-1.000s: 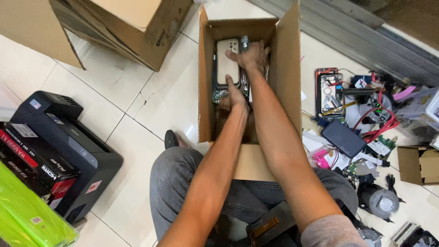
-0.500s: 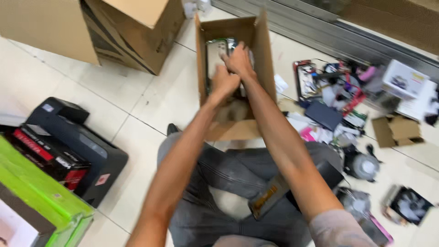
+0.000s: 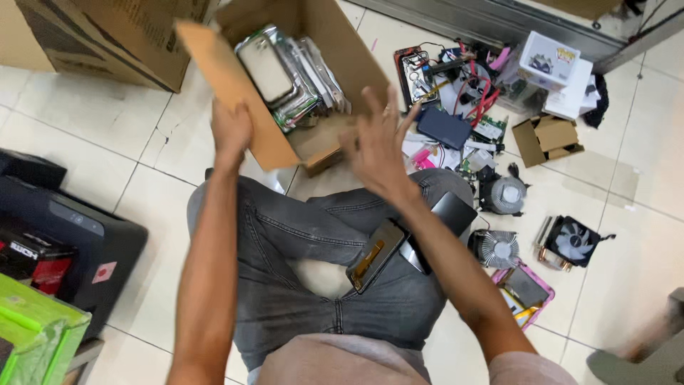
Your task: The person sits on the floor and organizes various electronic components and accessories into a cardboard box. They handle items such as phone cases, small circuit boards, and packaged parts, placing them into the box or arranging them on the floor.
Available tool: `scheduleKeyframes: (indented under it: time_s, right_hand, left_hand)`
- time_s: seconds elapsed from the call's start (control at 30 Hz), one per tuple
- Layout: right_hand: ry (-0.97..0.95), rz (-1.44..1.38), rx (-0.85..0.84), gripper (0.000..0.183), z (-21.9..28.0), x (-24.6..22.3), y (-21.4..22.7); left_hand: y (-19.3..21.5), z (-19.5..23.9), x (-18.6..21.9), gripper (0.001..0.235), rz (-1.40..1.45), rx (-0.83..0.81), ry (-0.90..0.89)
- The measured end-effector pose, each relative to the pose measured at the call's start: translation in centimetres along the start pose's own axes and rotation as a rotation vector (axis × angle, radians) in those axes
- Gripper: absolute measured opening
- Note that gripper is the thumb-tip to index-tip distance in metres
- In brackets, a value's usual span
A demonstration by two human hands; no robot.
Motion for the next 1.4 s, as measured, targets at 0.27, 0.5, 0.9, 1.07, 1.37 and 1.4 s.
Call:
scheduleKeyframes:
  time_s: [0.27, 0.5, 0.9, 1.07, 1.37, 1.4]
  right_hand:
    - [0.027, -0.236, 0.106, 0.075, -10.0, 7.1, -0.2]
    - [0.186, -0.479, 0.357, 0.059, -9.4, 14.5, 1.0]
    - [-0.138, -0.062, -0.268, 0.07, -15.7, 16.6, -11.4]
    - [-0.142, 0.24, -0.175, 0.076, -19.0, 16.5, -13.2]
    - [-0.34, -0.438, -0.018, 0.031, -15.3, 16.0, -6.7]
    - [-0.328, -0.432, -0.013, 0.031, -14.0, 16.1, -5.6]
  left_hand:
    - [-5.8, 11.3, -5.2, 0.07, 0.529, 0.476, 0.379]
    - [-6.9, 13.7, -2.3, 0.077, 0.469, 0.76, 0.396]
    - [-20.2, 16.5, 2.7, 0.008, 0.548, -0.142, 0.17]
    - [-24.0, 12.0, 3.0, 0.029, 0.338, -0.458, 0.257]
    - [-21.7, 13.7, 2.9, 0.029, 0.362, -0.59, 0.245]
    - [-19.8, 13.9, 3.8, 0.029, 0.371, -0.583, 0.237]
Point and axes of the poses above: each hand's wrist, its own z-axis away from the middle knuckle, its own y-axis out of the back of the hand, x = y × z, the point moved 5 cm from there along -z, towards the middle knuckle, and after that the axes turned 4 degrees about x, right-handed, at the moved point
